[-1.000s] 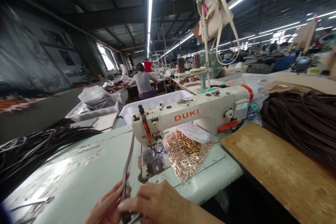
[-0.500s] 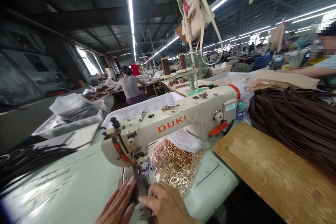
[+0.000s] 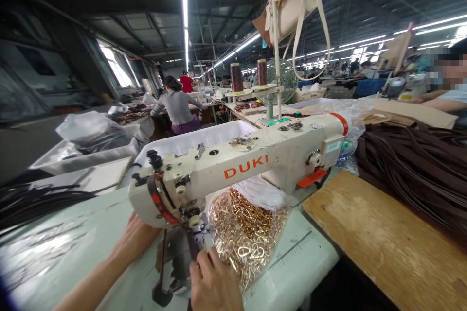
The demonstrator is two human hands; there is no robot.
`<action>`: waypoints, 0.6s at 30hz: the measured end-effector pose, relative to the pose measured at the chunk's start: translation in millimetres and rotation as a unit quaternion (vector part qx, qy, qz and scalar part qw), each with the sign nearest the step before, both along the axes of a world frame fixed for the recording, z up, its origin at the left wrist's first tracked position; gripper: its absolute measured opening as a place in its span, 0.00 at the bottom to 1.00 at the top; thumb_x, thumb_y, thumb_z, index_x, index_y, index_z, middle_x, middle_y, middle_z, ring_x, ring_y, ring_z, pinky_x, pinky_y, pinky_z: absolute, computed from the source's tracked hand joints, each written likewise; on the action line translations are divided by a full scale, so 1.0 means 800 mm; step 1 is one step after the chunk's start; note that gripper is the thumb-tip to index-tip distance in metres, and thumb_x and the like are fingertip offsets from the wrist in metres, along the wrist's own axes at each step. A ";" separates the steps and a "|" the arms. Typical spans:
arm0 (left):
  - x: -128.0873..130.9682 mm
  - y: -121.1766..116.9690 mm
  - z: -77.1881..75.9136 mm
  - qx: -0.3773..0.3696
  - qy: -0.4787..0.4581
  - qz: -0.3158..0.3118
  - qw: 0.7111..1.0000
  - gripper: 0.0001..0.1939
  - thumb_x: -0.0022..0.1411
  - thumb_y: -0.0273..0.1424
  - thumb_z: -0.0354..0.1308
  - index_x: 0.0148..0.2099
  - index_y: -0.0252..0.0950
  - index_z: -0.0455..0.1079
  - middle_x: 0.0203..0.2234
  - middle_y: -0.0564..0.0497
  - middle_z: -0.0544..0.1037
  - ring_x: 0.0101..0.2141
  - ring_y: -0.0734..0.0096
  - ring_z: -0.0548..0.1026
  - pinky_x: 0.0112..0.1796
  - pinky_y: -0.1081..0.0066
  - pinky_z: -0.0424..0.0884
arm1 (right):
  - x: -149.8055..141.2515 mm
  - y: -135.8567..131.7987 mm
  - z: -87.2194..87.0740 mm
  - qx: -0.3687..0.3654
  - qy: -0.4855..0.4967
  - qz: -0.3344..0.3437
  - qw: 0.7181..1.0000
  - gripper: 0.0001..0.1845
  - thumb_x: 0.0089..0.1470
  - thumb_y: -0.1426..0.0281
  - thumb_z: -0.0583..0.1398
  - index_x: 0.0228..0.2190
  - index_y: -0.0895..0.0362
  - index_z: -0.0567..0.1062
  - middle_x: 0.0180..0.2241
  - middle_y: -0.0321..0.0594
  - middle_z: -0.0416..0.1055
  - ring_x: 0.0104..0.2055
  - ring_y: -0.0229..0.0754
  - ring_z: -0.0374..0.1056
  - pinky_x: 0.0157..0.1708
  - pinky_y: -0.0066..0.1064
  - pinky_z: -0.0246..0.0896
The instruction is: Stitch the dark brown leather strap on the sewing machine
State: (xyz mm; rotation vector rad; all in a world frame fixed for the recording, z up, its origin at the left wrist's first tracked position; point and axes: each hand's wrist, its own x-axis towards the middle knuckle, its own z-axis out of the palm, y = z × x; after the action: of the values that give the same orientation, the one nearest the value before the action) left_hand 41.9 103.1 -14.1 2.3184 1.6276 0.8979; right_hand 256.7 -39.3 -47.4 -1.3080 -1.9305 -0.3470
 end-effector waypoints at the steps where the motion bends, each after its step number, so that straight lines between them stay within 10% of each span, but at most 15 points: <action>1: 0.004 -0.018 0.002 0.007 0.005 0.003 1.000 0.14 0.56 0.37 0.54 0.42 0.39 0.74 0.46 0.41 0.74 0.53 0.45 0.65 0.56 0.47 0.55 | -0.002 0.000 -0.004 0.004 0.000 -0.006 1.000 0.08 0.59 0.78 0.54 0.31 0.56 0.71 0.28 0.38 0.67 0.31 0.41 0.64 0.16 0.29 0.48; 7: 0.039 -0.127 -0.013 -0.085 -0.064 -0.068 0.992 0.19 0.57 0.42 0.60 0.52 0.50 0.72 0.51 0.50 0.74 0.52 0.54 0.70 0.53 0.63 0.66 | -0.010 -0.006 -0.016 0.001 -0.022 -0.036 0.999 0.11 0.62 0.75 0.52 0.29 0.57 0.71 0.26 0.40 0.64 0.30 0.41 0.63 0.18 0.26 0.53; 18: 0.045 -0.106 -0.033 -0.050 -0.026 -0.064 0.996 0.20 0.59 0.43 0.58 0.52 0.46 0.72 0.54 0.48 0.72 0.53 0.55 0.70 0.56 0.63 0.65 | -0.023 0.000 -0.009 0.029 0.000 -0.042 0.999 0.13 0.60 0.78 0.50 0.29 0.57 0.72 0.27 0.42 0.65 0.30 0.42 0.62 0.16 0.27 0.53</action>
State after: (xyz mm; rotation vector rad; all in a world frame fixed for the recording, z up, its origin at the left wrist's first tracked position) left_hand 78.0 18.4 -40.8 2.2805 1.4517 0.8226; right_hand 238.3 -39.0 -54.8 -1.3541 -1.8556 -0.4427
